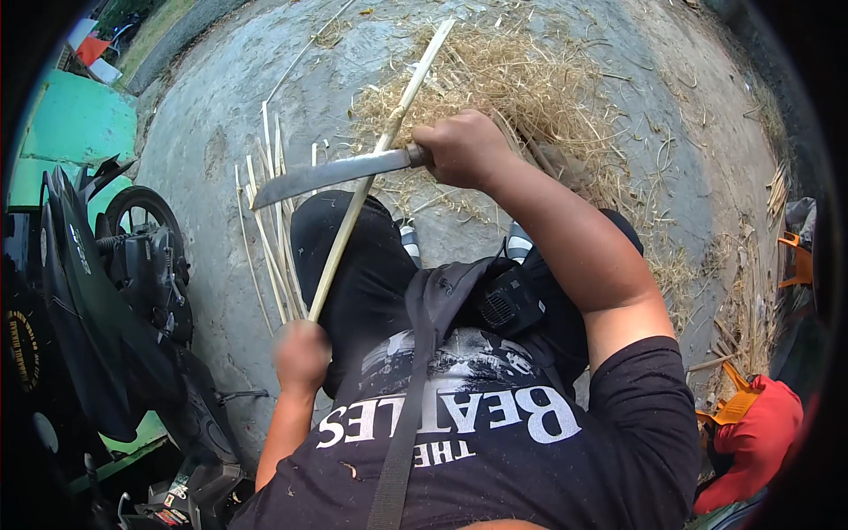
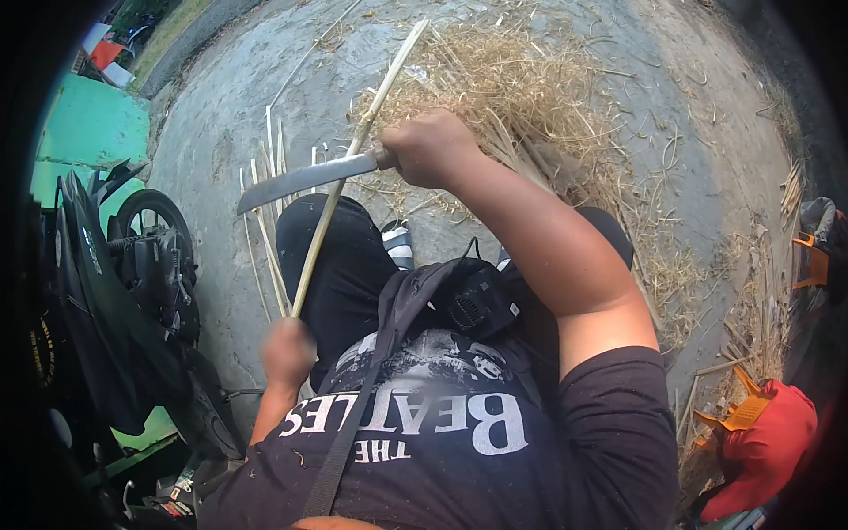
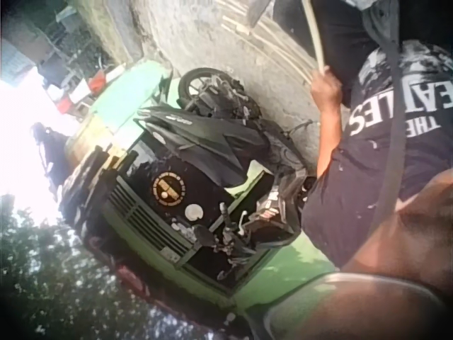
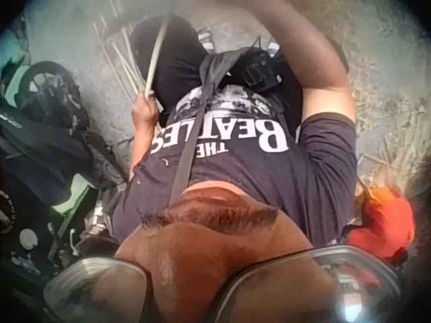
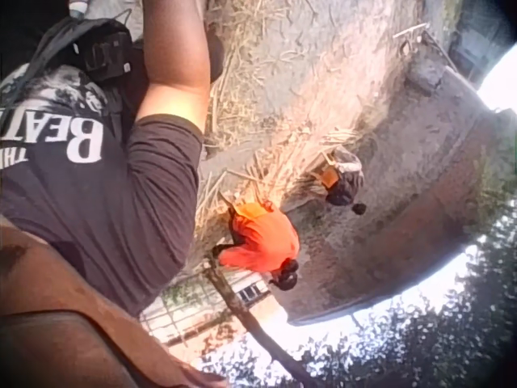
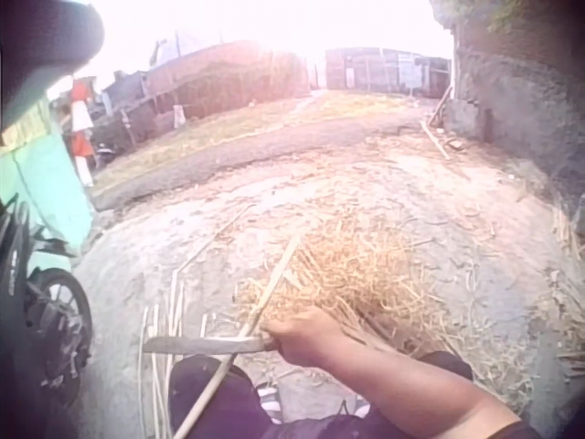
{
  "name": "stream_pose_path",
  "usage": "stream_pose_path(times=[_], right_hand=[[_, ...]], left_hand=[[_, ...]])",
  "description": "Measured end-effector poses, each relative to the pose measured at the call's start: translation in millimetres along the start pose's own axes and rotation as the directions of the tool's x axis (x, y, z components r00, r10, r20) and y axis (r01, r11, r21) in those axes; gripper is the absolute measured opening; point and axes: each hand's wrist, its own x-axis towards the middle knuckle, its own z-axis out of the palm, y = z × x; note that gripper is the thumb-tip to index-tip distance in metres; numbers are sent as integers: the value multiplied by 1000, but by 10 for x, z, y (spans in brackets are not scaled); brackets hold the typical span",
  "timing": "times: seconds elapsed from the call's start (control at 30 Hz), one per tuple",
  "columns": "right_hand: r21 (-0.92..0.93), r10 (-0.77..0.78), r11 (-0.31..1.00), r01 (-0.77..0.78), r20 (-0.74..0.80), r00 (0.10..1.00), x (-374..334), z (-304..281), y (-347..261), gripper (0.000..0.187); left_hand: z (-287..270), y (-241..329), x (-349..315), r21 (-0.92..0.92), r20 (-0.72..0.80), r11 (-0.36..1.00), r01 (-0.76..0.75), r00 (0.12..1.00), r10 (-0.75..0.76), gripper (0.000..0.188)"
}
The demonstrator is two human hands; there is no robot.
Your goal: The person shaves a bamboo strip using a machete.
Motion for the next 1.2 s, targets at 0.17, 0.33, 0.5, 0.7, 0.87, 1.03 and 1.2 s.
stream_pose_path(times=[0.17, 0.33, 0.5, 0.7, 0.87, 1.03, 1.2], right_hand=[[62, 487, 871, -487, 12, 873, 2, -18, 548, 12], [34, 323, 947, -321, -73, 944, 19, -75, 292, 10], [65, 261, 964, -259, -38, 964, 17, 53, 462, 10], [40, 357, 934, -355, -66, 932, -19, -164, 582, 11], [-145, 8, 989, 2, 69, 998, 20, -197, 442, 12], [183, 522, 836, -517, 25, 853, -44, -121, 867, 15], [-19, 37, 999, -36, 12, 999, -33, -220, 511, 11]], left_hand=[[27, 70, 53, 4, 3, 999, 38, 999, -38, 49], [-62, 36, 43, -2, 56, 999, 43, 998, -43, 49], [33, -75, -59, -11, 2, 999, 30, 1000, -30, 48], [-61, -107, -11, 47, 14, 999, 5, 1000, -6, 47], [-71, -160, -174, 14, -12, 1000, -26, 1000, 26, 48], [-174, -41, -97, 21, 9, 999, 46, 999, -46, 52], [-185, -20, -119, 32, 32, 997, 69, 997, -70, 54]])
